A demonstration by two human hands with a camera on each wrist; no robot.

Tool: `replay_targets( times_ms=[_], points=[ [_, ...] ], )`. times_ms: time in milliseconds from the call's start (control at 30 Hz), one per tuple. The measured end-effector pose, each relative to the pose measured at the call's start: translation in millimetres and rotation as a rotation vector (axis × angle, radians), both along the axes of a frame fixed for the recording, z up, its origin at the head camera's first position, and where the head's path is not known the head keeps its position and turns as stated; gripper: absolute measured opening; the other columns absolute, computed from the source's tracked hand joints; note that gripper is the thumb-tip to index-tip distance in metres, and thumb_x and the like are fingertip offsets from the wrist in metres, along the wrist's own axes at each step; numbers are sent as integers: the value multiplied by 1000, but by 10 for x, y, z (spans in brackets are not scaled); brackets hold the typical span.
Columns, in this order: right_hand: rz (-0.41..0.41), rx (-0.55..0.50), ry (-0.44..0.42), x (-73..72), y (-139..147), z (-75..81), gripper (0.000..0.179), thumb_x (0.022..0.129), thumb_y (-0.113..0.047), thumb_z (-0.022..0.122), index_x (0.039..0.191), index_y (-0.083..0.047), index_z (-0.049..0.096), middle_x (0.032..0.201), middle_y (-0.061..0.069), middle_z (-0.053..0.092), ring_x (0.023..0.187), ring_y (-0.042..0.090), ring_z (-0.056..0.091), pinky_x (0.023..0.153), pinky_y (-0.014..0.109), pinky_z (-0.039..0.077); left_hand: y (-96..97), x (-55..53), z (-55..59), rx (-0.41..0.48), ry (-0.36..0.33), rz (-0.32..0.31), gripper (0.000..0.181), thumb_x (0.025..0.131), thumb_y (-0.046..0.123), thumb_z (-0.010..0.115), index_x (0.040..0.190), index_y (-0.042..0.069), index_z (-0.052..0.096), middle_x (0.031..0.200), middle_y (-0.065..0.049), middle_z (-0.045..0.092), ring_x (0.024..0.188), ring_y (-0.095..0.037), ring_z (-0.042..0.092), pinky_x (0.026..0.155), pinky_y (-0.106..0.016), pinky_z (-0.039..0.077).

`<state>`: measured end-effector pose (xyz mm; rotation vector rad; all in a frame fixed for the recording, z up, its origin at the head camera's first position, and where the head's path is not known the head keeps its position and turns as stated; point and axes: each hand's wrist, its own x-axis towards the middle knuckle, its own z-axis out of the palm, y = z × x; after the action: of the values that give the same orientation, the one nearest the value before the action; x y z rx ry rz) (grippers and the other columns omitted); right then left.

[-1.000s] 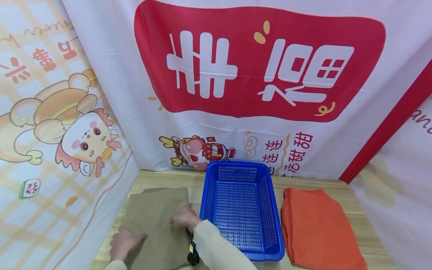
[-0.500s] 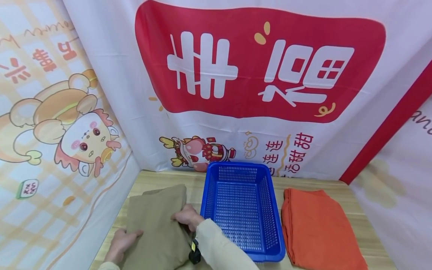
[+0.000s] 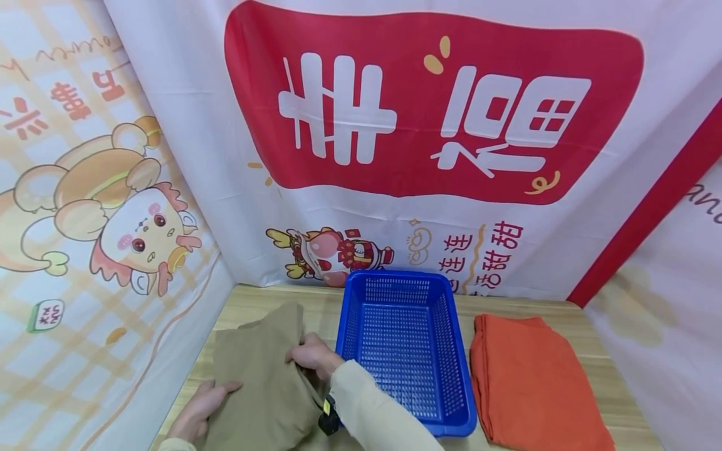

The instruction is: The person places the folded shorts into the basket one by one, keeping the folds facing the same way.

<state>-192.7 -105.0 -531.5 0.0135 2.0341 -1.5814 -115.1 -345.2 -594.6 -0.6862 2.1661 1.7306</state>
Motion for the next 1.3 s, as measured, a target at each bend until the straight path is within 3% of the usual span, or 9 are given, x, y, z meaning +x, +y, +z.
replay_targets(
  times_ms=[200,433,767,1067,1300],
  points=[
    [24,-53,27,-29,40,140,9,83,1,69,89,-3,63,74,2,54,55,13,46,48,25,38,30,-11,7,77,42,-15,60,102,21,59,145,-9,30,102,-15,64,86,-28,66,74,-46,56],
    [62,-124,58,-54,170,295,9,86,-3,68,94,-3,68,77,3,63,56,12,52,48,25,43,71,-48,102,88,69,-23,56,103,22,57,144,-6,31,102,-13,64,87,-28,66,76,-44,56],
    [84,-194,112,-95,520,471,17,90,-9,67,106,-4,70,83,3,69,65,12,61,56,25,50,208,-154,392,61,128,-67,69,103,23,58,154,-2,20,111,-16,60,89,-26,64,76,-43,55],
    [53,-241,145,-131,896,690,13,93,-10,67,103,-1,70,82,7,69,62,13,59,55,26,48,483,-297,670,156,201,-90,54,102,18,59,147,0,33,103,-10,65,86,-25,67,76,-43,58],
    [74,-268,160,-162,1193,776,19,96,-11,65,110,0,70,92,10,73,73,15,67,63,28,54,739,-390,867,151,244,-126,55,103,17,58,149,1,33,109,-13,65,89,-26,67,78,-43,58]
  ],
)
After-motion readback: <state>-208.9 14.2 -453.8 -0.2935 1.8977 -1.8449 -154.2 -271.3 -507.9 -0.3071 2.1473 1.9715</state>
